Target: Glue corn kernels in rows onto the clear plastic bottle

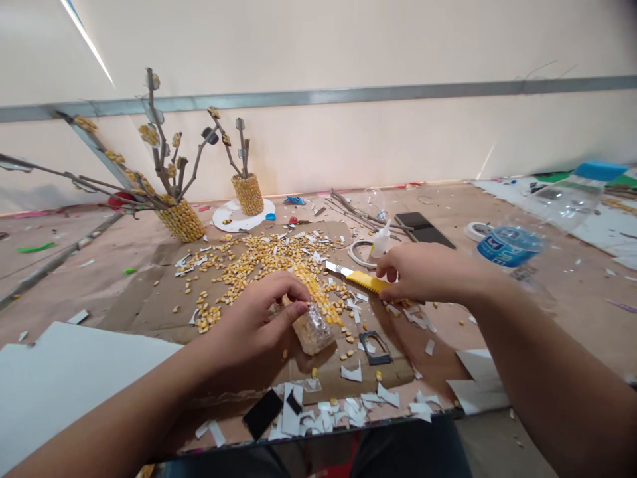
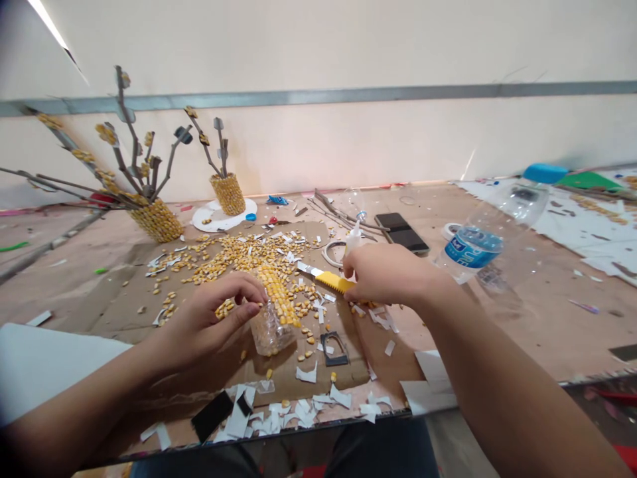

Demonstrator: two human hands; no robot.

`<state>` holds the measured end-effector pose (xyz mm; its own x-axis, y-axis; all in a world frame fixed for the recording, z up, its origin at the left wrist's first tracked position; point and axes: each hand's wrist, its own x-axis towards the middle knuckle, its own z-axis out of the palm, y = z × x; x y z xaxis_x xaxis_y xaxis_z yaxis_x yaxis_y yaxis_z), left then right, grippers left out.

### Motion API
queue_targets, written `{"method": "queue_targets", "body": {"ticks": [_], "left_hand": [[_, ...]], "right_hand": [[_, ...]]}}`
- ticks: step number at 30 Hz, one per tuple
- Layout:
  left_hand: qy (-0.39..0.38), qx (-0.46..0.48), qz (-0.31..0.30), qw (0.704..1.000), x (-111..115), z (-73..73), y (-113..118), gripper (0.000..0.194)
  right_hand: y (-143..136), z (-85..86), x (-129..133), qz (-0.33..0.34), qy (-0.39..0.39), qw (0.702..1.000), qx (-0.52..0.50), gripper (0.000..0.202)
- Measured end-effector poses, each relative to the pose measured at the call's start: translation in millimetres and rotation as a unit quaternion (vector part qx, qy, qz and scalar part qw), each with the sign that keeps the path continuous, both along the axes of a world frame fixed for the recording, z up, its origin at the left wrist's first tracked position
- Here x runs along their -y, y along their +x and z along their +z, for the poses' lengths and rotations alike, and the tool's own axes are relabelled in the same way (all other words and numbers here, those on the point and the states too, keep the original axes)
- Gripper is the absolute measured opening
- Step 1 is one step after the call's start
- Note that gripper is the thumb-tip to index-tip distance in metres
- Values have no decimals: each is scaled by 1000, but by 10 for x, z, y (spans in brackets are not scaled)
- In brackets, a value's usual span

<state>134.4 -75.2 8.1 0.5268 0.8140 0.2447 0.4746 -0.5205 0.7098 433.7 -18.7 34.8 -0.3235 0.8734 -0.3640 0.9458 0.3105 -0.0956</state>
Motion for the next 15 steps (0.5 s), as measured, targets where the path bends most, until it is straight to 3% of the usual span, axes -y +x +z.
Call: {"method": "queue_targets", "body": {"ticks": [7, 15], "left_hand": [[-30, 14, 26, 999, 15, 8, -1, 14], [-91, 45, 39, 994, 6, -14, -38, 20]], "right_hand": [[-56, -35, 33, 15, -8, 1000, 5, 18], [625, 283, -87, 36, -104, 985, -129, 18]]}}
